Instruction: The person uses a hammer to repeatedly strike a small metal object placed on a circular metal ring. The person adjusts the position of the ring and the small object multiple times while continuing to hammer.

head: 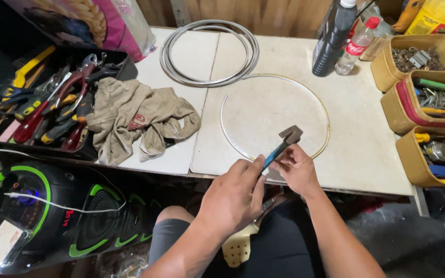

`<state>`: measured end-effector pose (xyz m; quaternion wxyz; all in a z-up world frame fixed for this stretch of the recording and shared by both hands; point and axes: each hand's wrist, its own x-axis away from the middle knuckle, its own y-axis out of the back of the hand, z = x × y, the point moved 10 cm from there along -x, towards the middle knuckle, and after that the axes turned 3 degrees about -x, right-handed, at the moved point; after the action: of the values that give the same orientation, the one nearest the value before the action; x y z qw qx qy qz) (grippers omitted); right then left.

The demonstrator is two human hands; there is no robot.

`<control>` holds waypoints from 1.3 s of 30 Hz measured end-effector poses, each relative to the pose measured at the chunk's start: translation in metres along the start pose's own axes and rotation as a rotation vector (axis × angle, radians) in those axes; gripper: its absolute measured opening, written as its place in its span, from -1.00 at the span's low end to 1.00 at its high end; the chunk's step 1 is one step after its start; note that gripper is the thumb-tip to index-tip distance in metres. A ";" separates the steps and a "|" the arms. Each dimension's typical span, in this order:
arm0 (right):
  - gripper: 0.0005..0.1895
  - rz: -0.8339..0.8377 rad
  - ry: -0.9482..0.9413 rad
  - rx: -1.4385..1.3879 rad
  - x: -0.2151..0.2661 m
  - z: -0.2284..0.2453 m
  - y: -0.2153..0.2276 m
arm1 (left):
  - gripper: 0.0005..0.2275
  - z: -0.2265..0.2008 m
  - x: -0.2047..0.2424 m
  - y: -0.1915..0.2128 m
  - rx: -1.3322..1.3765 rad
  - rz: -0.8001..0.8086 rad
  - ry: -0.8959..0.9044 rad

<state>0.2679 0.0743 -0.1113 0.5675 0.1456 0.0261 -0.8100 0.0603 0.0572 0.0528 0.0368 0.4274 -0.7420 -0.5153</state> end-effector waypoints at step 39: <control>-0.55 -0.049 -0.088 -0.181 -0.003 -0.039 0.007 | -0.59 0.051 0.022 -0.036 0.120 0.028 0.201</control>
<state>0.2830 0.0832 -0.1464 0.5591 0.0572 0.0776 -0.8235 0.0429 0.0755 -0.0084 0.0926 0.4680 -0.7699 -0.4240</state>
